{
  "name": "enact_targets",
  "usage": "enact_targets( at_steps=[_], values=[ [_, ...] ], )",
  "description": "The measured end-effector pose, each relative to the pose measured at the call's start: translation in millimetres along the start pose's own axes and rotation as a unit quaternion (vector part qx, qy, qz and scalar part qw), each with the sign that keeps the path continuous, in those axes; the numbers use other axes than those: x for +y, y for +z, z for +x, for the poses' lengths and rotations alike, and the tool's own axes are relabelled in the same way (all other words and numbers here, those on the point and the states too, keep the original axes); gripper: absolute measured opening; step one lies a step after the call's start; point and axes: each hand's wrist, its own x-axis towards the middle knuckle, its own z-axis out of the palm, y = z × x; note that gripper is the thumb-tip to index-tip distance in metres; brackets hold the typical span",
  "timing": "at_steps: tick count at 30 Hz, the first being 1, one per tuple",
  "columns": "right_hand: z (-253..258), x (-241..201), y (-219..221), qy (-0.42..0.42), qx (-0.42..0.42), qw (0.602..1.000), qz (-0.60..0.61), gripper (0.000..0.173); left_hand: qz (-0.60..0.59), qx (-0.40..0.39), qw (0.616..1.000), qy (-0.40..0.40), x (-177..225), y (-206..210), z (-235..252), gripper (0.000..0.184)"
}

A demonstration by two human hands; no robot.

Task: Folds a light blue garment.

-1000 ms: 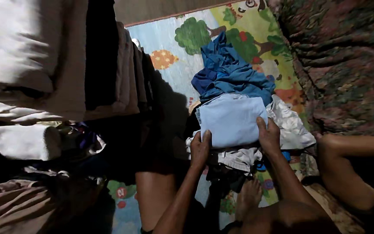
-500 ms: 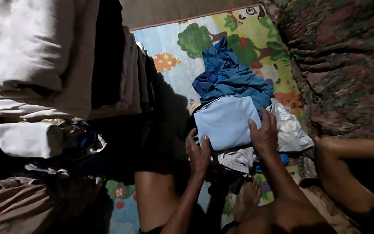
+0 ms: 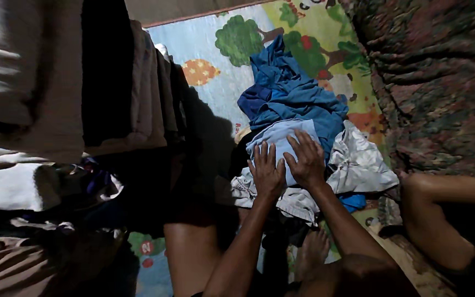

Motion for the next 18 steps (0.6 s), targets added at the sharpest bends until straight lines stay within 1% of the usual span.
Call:
enact_targets(
  at_steps=[2, 4, 5, 6, 7, 8, 9, 10, 11, 13, 14, 15, 17, 18],
  values=[
    [-9.5, -0.5, -7.5, 0.043, 0.036, 0.998, -0.008, 0.049, -0.012, -0.019, 1.000, -0.012, 0.6, -5.4, 1.2, 0.056],
    [-32.4, -6.9, -18.9, 0.061, 0.123, 0.990, 0.009, 0.038, -0.036, -0.038, 0.998, -0.034, -0.1, -12.4, 3.0, 0.056],
    [-47.4, -15.3, -25.9, 0.082, 0.148, 0.984, 0.048, 0.033, -0.047, -0.047, 0.997, -0.046, -0.3, -15.1, 3.8, 0.055],
    [-62.2, -27.9, -34.4, 0.127, 0.142, 0.976, 0.108, 0.030, -0.057, -0.056, 0.995, -0.056, -0.2, -17.7, 4.4, 0.055],
    [-72.6, -41.2, -42.3, 0.196, 0.118, 0.954, 0.195, 0.028, -0.064, -0.062, 0.994, -0.062, 0.5, -20.1, 5.1, 0.055],
    [-77.1, -51.9, -48.7, 0.286, 0.083, 0.907, 0.297, 0.025, -0.070, -0.062, 0.993, -0.067, 2.0, -22.0, 5.1, 0.054],
    [-76.3, -57.2, -52.7, 0.379, 0.048, 0.837, 0.392, 0.022, -0.079, -0.069, 0.992, -0.074, 4.2, -24.7, 4.6, 0.054],
    [-72.6, -58.6, -54.7, 0.446, 0.033, 0.768, 0.458, 0.021, -0.089, -0.077, 0.990, -0.081, 6.3, -28.1, 3.1, 0.053],
    [-67.1, -59.7, -56.6, 0.484, 0.036, 0.713, 0.505, 0.021, -0.102, -0.084, 0.988, -0.083, 7.5, -32.3, 0.9, 0.053],
    [-56.7, -65.8, -60.3, 0.518, 0.050, 0.623, 0.584, 0.020, -0.142, -0.098, 0.981, -0.083, 7.4, -46.8, -6.9, 0.052],
    [-55.4, -69.9, -61.3, 0.530, 0.055, 0.588, 0.609, 0.019, -0.167, -0.102, 0.977, -0.082, 6.1, -56.8, -14.9, 0.051],
    [-55.1, -73.6, -61.8, 0.543, 0.061, 0.562, 0.621, 0.020, -0.188, -0.098, 0.974, -0.077, 4.2, -68.0, -23.9, 0.049],
    [-55.7, -78.7, -60.7, 0.564, 0.074, 0.534, 0.626, 0.032, -0.208, -0.083, 0.972, -0.068, -2.7, -96.7, -42.9, 0.043],
    [-56.6, -80.5, -59.7, 0.565, 0.070, 0.533, 0.626, 0.037, -0.199, -0.060, 0.977, -0.056, -9.4, -113.0, -54.7, 0.039]
  ],
)
